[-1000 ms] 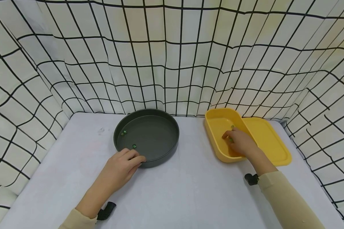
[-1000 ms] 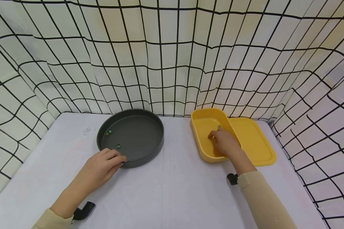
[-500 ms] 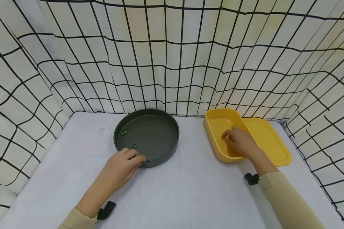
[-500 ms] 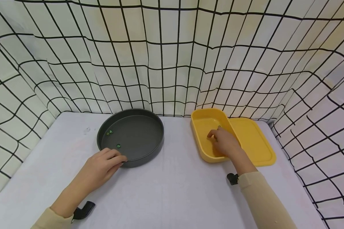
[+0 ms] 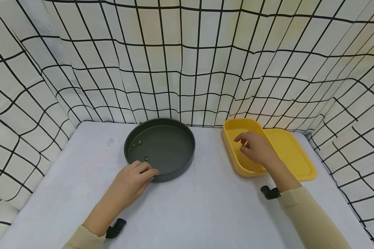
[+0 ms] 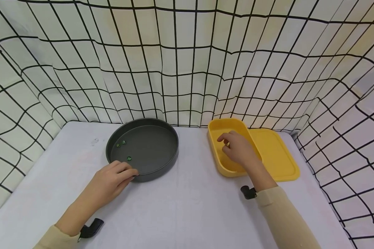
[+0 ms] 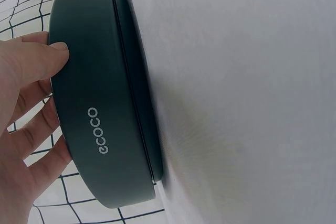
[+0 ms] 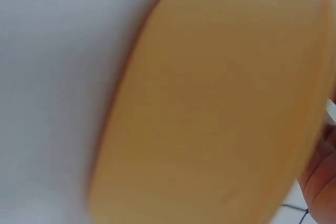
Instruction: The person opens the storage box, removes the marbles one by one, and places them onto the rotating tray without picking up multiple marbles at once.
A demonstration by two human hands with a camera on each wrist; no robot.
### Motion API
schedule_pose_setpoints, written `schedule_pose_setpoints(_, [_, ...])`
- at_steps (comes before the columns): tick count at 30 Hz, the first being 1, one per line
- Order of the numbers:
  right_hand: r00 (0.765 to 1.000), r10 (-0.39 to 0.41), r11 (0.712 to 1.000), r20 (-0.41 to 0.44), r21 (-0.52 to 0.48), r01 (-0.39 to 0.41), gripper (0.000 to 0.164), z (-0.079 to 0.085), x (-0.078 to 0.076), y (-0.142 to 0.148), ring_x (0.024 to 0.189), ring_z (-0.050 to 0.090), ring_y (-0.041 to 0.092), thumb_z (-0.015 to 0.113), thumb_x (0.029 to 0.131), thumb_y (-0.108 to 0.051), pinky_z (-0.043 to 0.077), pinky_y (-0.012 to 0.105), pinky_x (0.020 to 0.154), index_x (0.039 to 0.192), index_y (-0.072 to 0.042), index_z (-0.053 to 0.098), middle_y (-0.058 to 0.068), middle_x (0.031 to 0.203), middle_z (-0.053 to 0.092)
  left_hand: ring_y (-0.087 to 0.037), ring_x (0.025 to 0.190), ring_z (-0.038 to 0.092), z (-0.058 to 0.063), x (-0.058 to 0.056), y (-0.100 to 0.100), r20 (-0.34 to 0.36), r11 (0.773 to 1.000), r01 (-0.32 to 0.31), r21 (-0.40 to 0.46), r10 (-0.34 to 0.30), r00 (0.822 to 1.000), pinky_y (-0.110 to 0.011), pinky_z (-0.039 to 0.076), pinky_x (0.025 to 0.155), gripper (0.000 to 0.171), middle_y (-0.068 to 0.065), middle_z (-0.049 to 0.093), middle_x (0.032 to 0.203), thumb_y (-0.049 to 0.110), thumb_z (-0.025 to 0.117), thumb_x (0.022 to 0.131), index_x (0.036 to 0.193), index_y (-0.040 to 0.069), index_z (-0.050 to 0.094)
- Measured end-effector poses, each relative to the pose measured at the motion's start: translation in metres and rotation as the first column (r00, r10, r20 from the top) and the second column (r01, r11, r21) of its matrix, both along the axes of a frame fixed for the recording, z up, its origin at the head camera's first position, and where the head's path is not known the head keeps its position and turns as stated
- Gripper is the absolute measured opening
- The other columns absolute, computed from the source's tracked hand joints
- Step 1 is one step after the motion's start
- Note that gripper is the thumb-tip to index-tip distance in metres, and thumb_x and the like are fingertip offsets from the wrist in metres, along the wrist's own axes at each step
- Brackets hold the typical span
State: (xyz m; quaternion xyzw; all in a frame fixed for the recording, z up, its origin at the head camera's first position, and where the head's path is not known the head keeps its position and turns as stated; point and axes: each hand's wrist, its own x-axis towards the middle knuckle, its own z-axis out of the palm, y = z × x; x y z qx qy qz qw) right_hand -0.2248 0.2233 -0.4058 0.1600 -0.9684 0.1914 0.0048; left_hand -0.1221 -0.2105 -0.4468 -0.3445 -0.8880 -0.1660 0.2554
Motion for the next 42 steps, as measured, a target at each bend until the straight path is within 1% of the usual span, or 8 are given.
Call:
schedule_pose_setpoints(6, [0.999, 0.039, 0.998, -0.037, -0.043, -0.040, 0.027, 0.015, 0.008, -0.026, 0.086, 0.058, 0.021, 0.057, 0.090, -0.007, 0.051, 0.035, 0.077, 0.112, -0.017, 0.070, 0.004, 0.104, 0.065, -0.013, 0.083, 0.057, 0.000, 0.000, 0.001, -0.005, 1.000, -0.001, -0.002, 0.001, 1.000, -0.030, 0.053, 0.068, 0.034, 0.008, 0.064, 0.092, 0.002, 0.084, 0.076, 0.100, 0.023, 0.073])
schedule_pose_setpoints(10, [0.995, 0.092, 0.992, -0.048, -0.081, -0.095, 0.026, 0.018, 0.010, -0.045, 0.085, 0.058, 0.019, 0.059, 0.091, -0.005, 0.053, 0.033, 0.077, 0.110, -0.019, 0.071, 0.003, 0.105, 0.065, -0.013, 0.083, 0.057, 0.000, -0.001, 0.001, -0.006, 1.000, -0.003, -0.003, 0.003, 1.000, -0.030, 0.053, 0.068, 0.033, 0.008, 0.065, 0.092, 0.003, 0.084, 0.076, 0.100, 0.023, 0.073])
schedule_pose_setpoints(16, [0.987, 0.150, 0.980, -0.056, -0.125, -0.156, 0.029, 0.018, 0.010, -0.074, 0.082, 0.057, 0.015, 0.058, 0.089, -0.004, 0.053, 0.028, 0.072, 0.109, -0.021, 0.070, -0.002, 0.101, 0.063, -0.013, 0.083, 0.057, -0.001, -0.001, 0.002, -0.008, 1.000, -0.003, 0.000, 0.003, 1.000, -0.031, 0.054, 0.068, 0.034, 0.008, 0.065, 0.092, 0.003, 0.084, 0.076, 0.100, 0.023, 0.073])
schedule_pose_setpoints(24, [0.977, 0.206, 0.964, -0.062, -0.158, -0.214, 0.032, 0.015, 0.010, -0.107, 0.081, 0.056, 0.013, 0.057, 0.088, -0.003, 0.052, 0.025, 0.069, 0.109, -0.021, 0.071, -0.001, 0.099, 0.063, -0.013, 0.083, 0.058, -0.001, -0.001, 0.002, 0.001, 1.000, -0.001, -0.002, 0.001, 1.000, -0.031, 0.054, 0.069, 0.033, 0.009, 0.065, 0.093, 0.003, 0.084, 0.076, 0.100, 0.023, 0.073])
schedule_pose_setpoints(30, [0.962, 0.258, 0.944, -0.094, -0.186, -0.271, 0.033, 0.014, 0.012, -0.132, 0.078, 0.056, 0.012, 0.058, 0.087, -0.001, 0.052, 0.024, 0.067, 0.111, -0.019, 0.072, 0.000, 0.099, 0.064, -0.013, 0.084, 0.058, -0.001, 0.000, 0.002, -0.001, 1.000, -0.004, -0.001, 0.004, 1.000, -0.031, 0.054, 0.069, 0.033, 0.008, 0.065, 0.093, 0.003, 0.084, 0.076, 0.100, 0.023, 0.073])
schedule_pose_setpoints(34, [0.954, 0.290, 0.930, -0.079, -0.213, -0.300, 0.035, 0.011, 0.013, -0.146, 0.081, 0.056, 0.011, 0.059, 0.086, 0.002, 0.052, 0.023, 0.068, 0.112, -0.018, 0.072, 0.000, 0.102, 0.064, -0.013, 0.084, 0.058, 0.000, 0.000, 0.003, -0.005, 1.000, 0.009, 0.007, -0.009, 1.000, -0.031, 0.054, 0.069, 0.033, 0.008, 0.065, 0.093, 0.003, 0.084, 0.076, 0.100, 0.022, 0.073])
schedule_pose_setpoints(38, [0.949, 0.308, 0.925, -0.062, -0.213, -0.314, 0.035, 0.009, 0.012, -0.158, 0.084, 0.055, 0.010, 0.059, 0.085, 0.002, 0.051, 0.023, 0.069, 0.112, -0.018, 0.071, 0.002, 0.104, 0.064, -0.014, 0.084, 0.058, 0.000, 0.000, 0.003, -0.006, 1.000, 0.014, 0.009, -0.014, 1.000, -0.032, 0.053, 0.069, 0.032, 0.008, 0.065, 0.093, 0.003, 0.083, 0.076, 0.101, 0.022, 0.073])
schedule_pose_setpoints(42, [0.945, 0.324, 0.923, -0.046, -0.205, -0.326, 0.034, 0.007, 0.011, -0.168, 0.081, 0.055, 0.010, 0.061, 0.086, 0.001, 0.051, 0.024, 0.068, 0.113, -0.016, 0.071, 0.004, 0.103, 0.065, -0.013, 0.083, 0.057, 0.000, 0.000, 0.003, -0.011, 1.000, 0.010, 0.003, -0.010, 1.000, -0.031, 0.054, 0.069, 0.033, 0.008, 0.064, 0.093, 0.004, 0.084, 0.076, 0.101, 0.023, 0.073])
